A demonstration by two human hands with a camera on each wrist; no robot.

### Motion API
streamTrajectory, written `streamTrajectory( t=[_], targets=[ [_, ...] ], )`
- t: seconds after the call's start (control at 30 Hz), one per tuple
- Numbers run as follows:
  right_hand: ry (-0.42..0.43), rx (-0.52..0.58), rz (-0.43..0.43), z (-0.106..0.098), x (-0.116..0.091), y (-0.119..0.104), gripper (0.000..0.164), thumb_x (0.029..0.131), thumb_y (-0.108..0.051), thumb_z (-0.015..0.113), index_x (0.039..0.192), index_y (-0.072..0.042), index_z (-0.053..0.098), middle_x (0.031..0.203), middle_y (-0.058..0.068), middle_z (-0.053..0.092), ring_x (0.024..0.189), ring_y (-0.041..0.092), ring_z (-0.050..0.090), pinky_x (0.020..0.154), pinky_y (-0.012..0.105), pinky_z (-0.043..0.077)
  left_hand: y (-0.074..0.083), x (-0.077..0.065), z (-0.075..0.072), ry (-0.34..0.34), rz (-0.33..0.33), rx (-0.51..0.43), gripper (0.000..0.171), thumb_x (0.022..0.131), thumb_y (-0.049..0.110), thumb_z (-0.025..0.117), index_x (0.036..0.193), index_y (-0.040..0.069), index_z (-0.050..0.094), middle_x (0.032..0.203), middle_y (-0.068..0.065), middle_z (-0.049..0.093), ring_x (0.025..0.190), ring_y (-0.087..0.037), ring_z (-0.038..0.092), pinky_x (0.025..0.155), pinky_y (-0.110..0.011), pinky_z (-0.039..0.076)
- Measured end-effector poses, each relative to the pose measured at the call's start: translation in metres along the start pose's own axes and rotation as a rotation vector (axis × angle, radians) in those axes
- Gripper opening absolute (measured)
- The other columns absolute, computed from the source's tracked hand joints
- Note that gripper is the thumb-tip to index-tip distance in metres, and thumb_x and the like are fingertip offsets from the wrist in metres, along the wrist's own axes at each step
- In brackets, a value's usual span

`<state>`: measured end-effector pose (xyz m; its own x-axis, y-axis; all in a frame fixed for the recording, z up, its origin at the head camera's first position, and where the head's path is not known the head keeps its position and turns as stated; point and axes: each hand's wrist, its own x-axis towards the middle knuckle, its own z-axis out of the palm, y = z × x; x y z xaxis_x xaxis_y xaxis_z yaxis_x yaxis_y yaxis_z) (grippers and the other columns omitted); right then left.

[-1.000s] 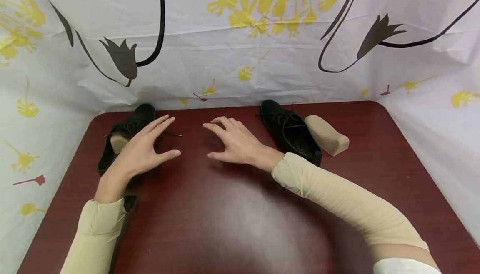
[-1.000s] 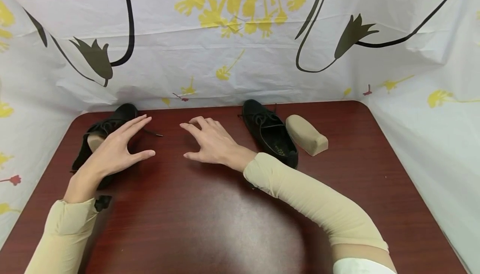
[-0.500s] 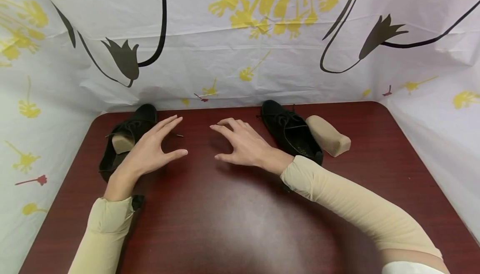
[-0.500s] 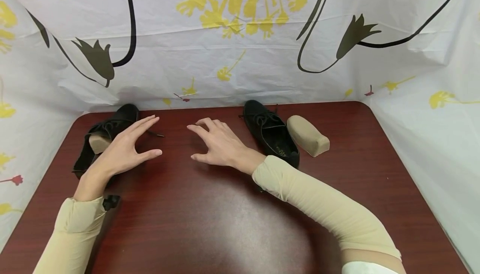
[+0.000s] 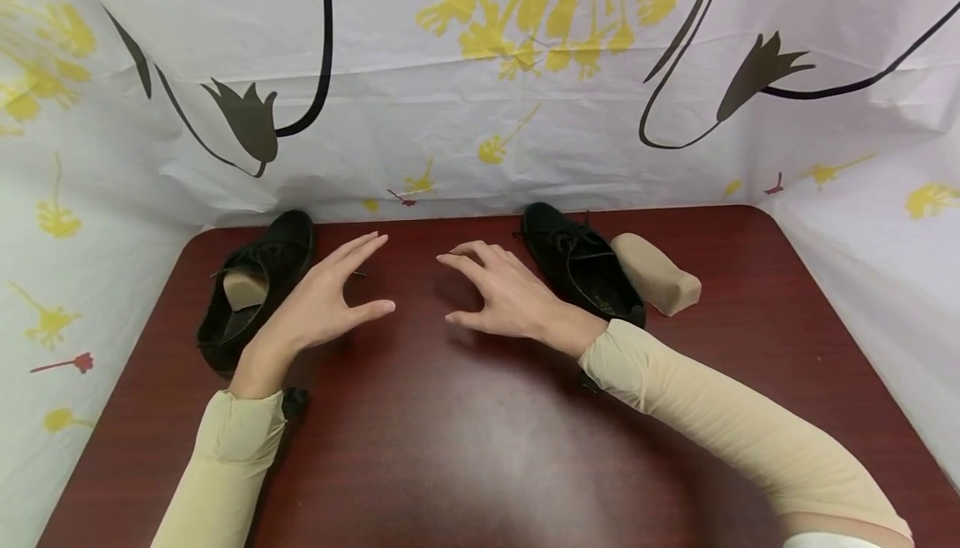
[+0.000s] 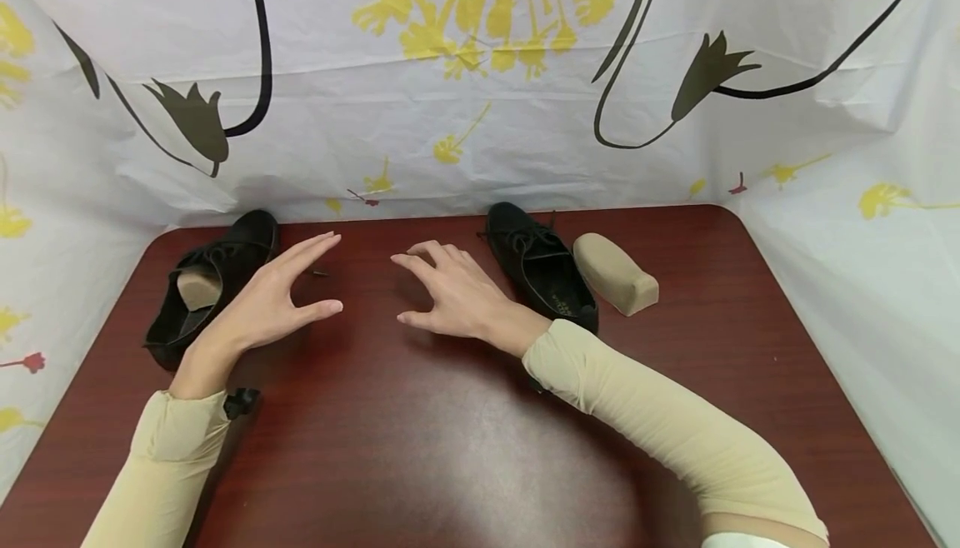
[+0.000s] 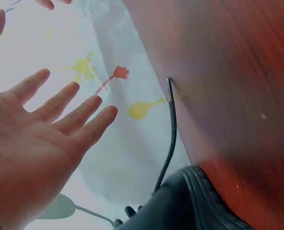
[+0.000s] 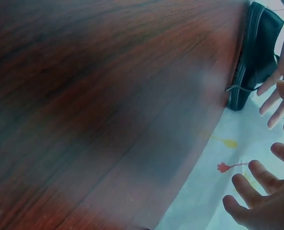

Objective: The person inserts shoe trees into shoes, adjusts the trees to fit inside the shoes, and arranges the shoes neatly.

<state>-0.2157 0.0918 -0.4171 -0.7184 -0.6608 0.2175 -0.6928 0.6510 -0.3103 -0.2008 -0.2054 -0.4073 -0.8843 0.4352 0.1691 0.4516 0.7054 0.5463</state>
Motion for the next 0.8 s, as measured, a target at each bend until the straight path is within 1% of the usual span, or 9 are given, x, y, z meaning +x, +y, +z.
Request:
streamTrajectory(
  t=[0.07, 0.23, 0.43, 0.53, 0.8],
  targets=[
    [0.004, 0.002, 0.003, -0.001, -0.003, 0.001, 0.076, 0.084, -0.05, 0.074, 0.15, -0.025, 0.044, 0.142, 0.001, 0.044, 0.12, 0.025, 0.05, 0.101, 0.042, 0.039, 0.003, 0.002, 0.001, -0.003, 0.0, -0.006, 0.09, 0.082, 0.05, 0.079, 0.157, 0.033, 0.031, 0.159, -0.002, 0.032, 0.142, -0.027, 0.036, 0.107, -0.055, 0.036],
    [0.01, -0.008, -0.003, -0.004, -0.01, 0.005, 0.076, 0.084, -0.049, 0.074, 0.15, -0.025, 0.044, 0.142, 0.002, 0.045, 0.122, 0.024, 0.049, 0.103, 0.043, 0.039, 0.009, 0.007, 0.002, -0.006, -0.003, -0.005, 0.089, 0.082, 0.054, 0.077, 0.156, 0.037, 0.03, 0.16, 0.002, 0.031, 0.143, -0.023, 0.034, 0.108, -0.053, 0.036],
    [0.018, -0.031, -0.037, -0.011, -0.012, 0.012, 0.076, 0.084, -0.046, 0.076, 0.149, -0.02, 0.046, 0.14, 0.005, 0.047, 0.127, 0.021, 0.047, 0.11, 0.046, 0.033, 0.014, 0.014, 0.006, -0.002, 0.002, -0.022, 0.089, 0.082, 0.057, 0.076, 0.156, 0.037, 0.031, 0.16, 0.002, 0.031, 0.144, -0.024, 0.033, 0.109, -0.054, 0.035],
    [0.023, -0.034, -0.038, -0.014, -0.014, 0.015, 0.077, 0.084, -0.047, 0.076, 0.149, -0.02, 0.045, 0.14, 0.006, 0.047, 0.127, 0.022, 0.047, 0.11, 0.048, 0.032, 0.015, 0.017, 0.008, 0.004, 0.009, -0.033, 0.088, 0.082, 0.056, 0.076, 0.155, 0.036, 0.033, 0.159, 0.002, 0.032, 0.144, -0.023, 0.033, 0.109, -0.053, 0.035],
    [0.024, -0.057, -0.027, -0.024, -0.02, 0.021, 0.076, 0.085, -0.047, 0.075, 0.149, -0.019, 0.045, 0.142, 0.007, 0.046, 0.125, 0.025, 0.048, 0.108, 0.05, 0.034, 0.018, 0.023, 0.014, -0.011, 0.015, -0.029, 0.086, 0.083, 0.056, 0.075, 0.155, 0.035, 0.034, 0.158, 0.001, 0.034, 0.144, -0.022, 0.033, 0.11, -0.052, 0.034]
  ],
)
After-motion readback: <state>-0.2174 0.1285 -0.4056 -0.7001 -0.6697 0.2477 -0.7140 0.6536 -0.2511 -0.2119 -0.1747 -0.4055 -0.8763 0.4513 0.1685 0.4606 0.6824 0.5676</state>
